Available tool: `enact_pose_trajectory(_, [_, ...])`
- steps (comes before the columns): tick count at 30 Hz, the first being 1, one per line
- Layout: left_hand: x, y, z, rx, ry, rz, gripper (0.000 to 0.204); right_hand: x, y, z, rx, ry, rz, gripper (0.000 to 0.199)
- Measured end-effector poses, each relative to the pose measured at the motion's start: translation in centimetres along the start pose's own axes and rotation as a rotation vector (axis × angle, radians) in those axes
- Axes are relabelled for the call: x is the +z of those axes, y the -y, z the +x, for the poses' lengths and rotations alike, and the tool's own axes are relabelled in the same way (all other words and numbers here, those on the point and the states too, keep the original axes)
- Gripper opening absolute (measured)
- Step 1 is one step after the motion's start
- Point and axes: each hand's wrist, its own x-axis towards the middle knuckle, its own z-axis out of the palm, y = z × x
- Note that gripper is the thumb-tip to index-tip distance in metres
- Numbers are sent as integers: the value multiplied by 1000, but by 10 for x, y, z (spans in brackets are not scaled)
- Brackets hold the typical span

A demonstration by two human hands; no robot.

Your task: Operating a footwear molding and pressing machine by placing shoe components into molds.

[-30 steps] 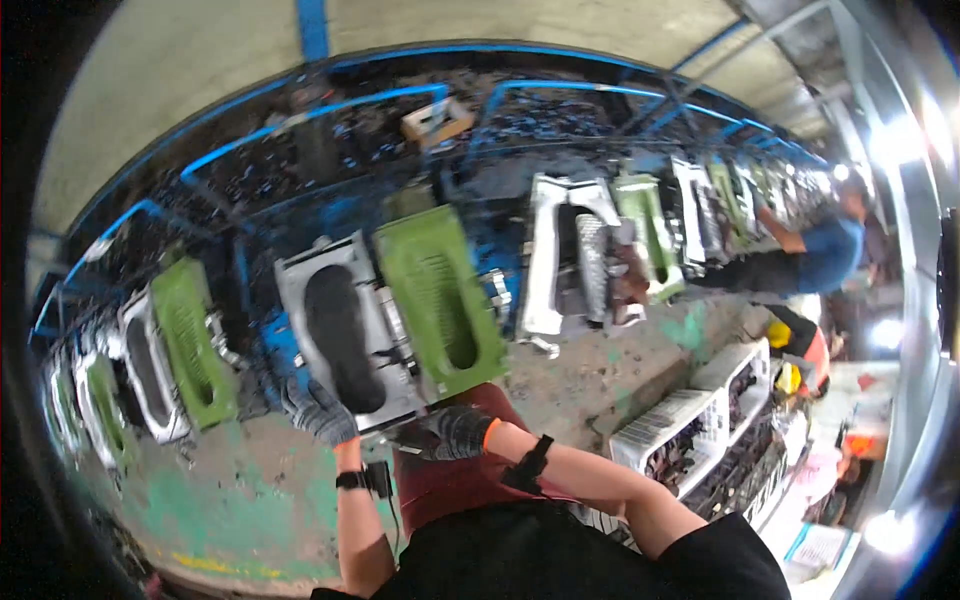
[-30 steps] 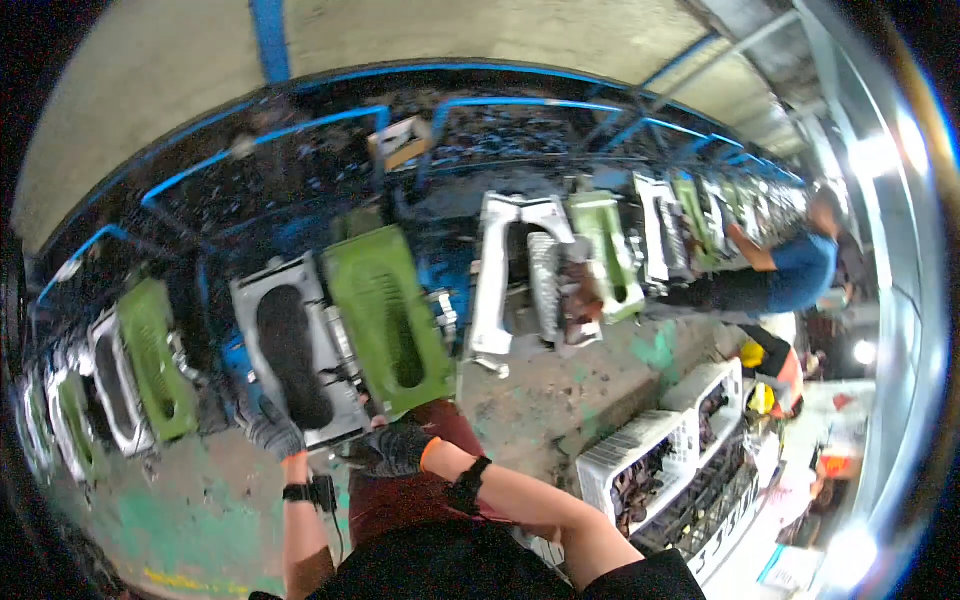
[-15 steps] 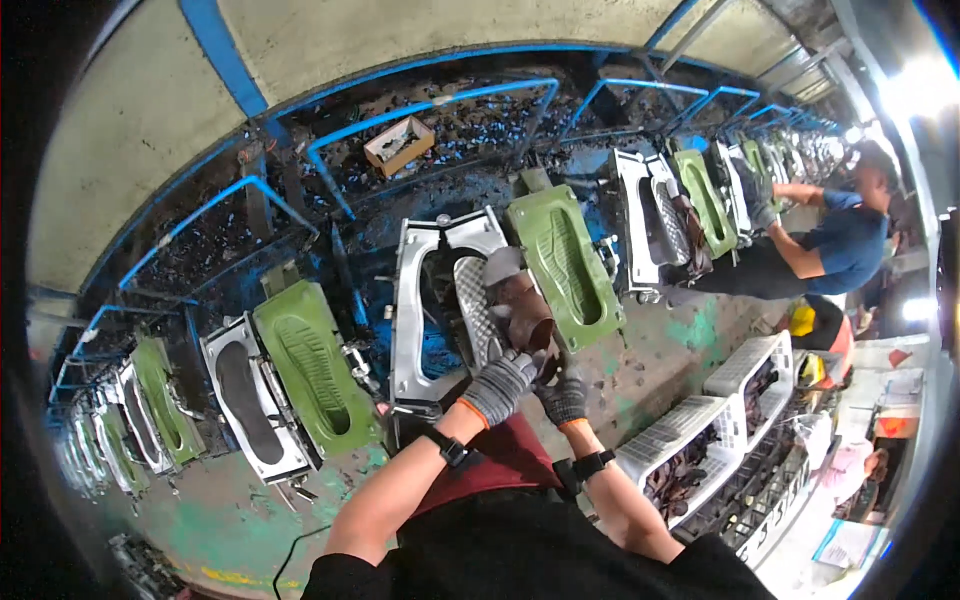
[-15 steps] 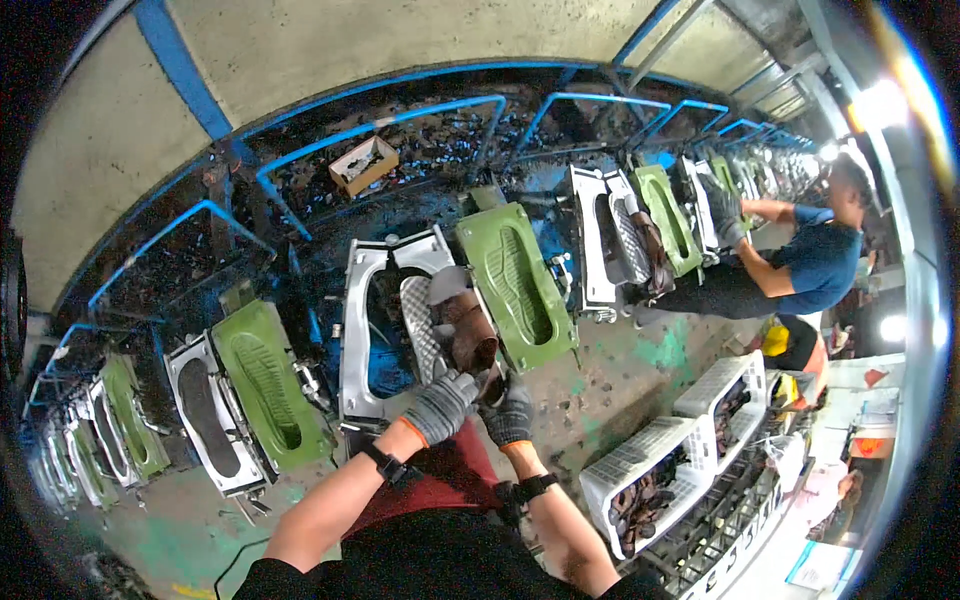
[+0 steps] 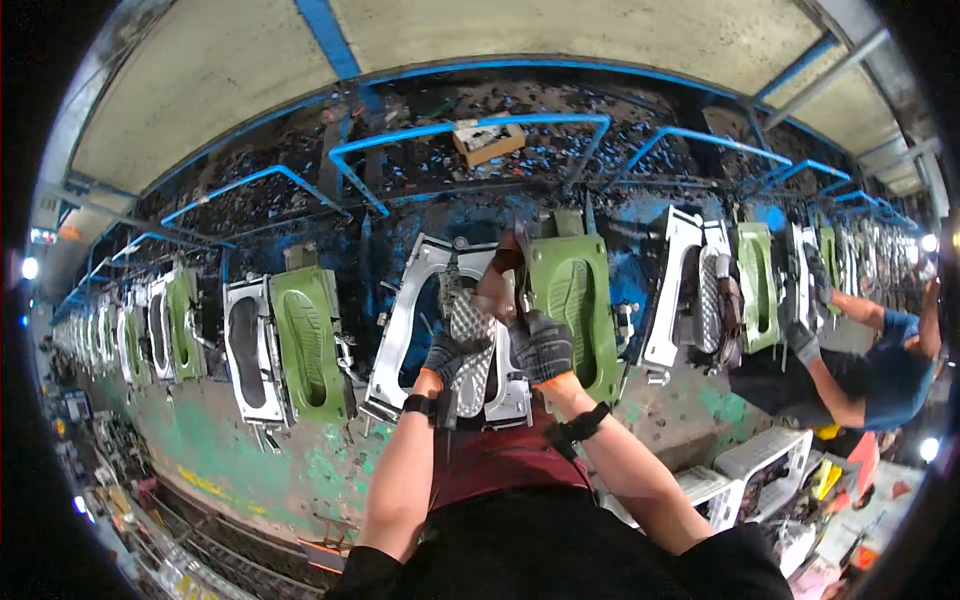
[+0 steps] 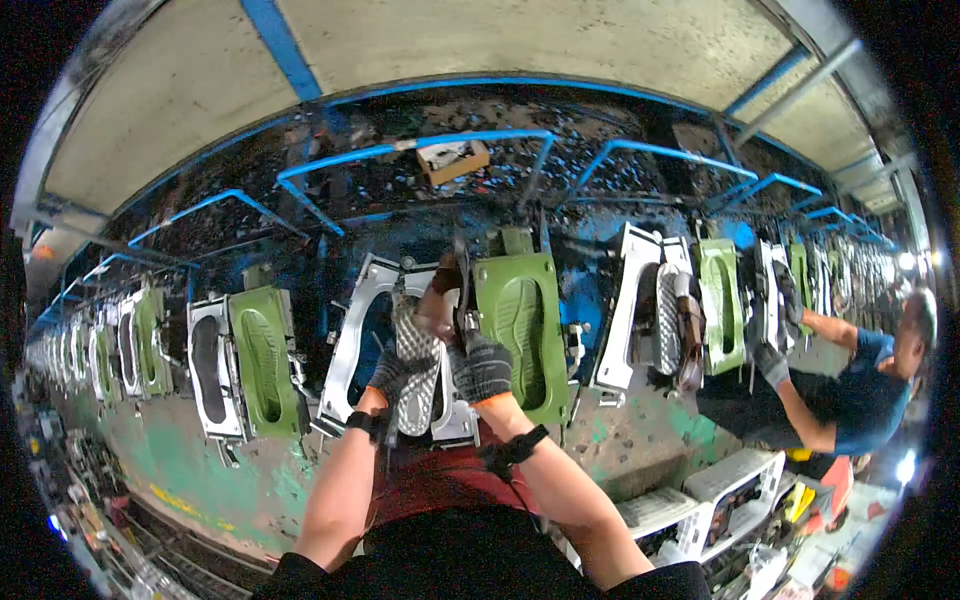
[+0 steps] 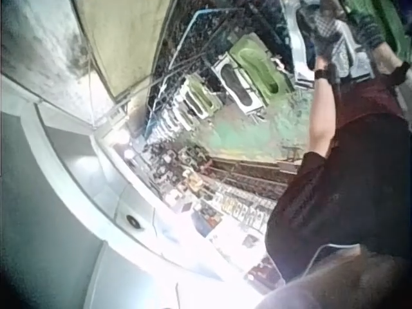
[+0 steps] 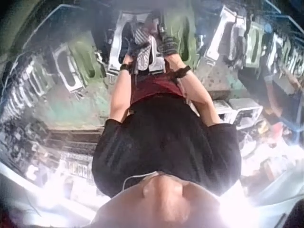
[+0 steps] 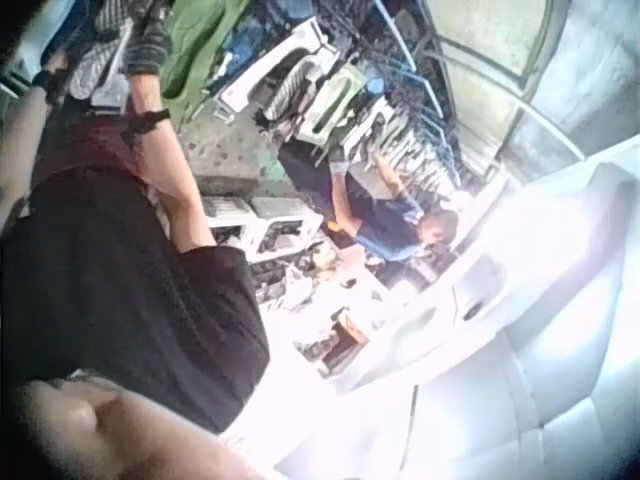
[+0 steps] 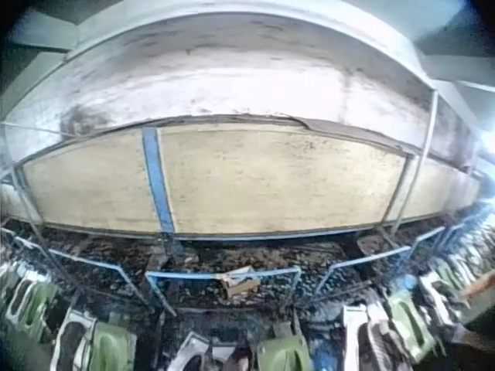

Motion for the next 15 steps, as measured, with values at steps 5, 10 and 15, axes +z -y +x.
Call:
enact_pose_trajectory(5, [-1, -26, -58, 327, 7, 566, 63, 113, -29, 24, -715, -406, -1145, 23])
enact_pose_trajectory(10, [-38, 43, -107, -206, 404, -155, 64, 230, -76, -82, -1069, -85, -1012, 33])
enact_pose_trajectory(15, [-8, 14, -91, -122, -464, -445, 44, 128, -14, -55, -548, 498, -328, 43])
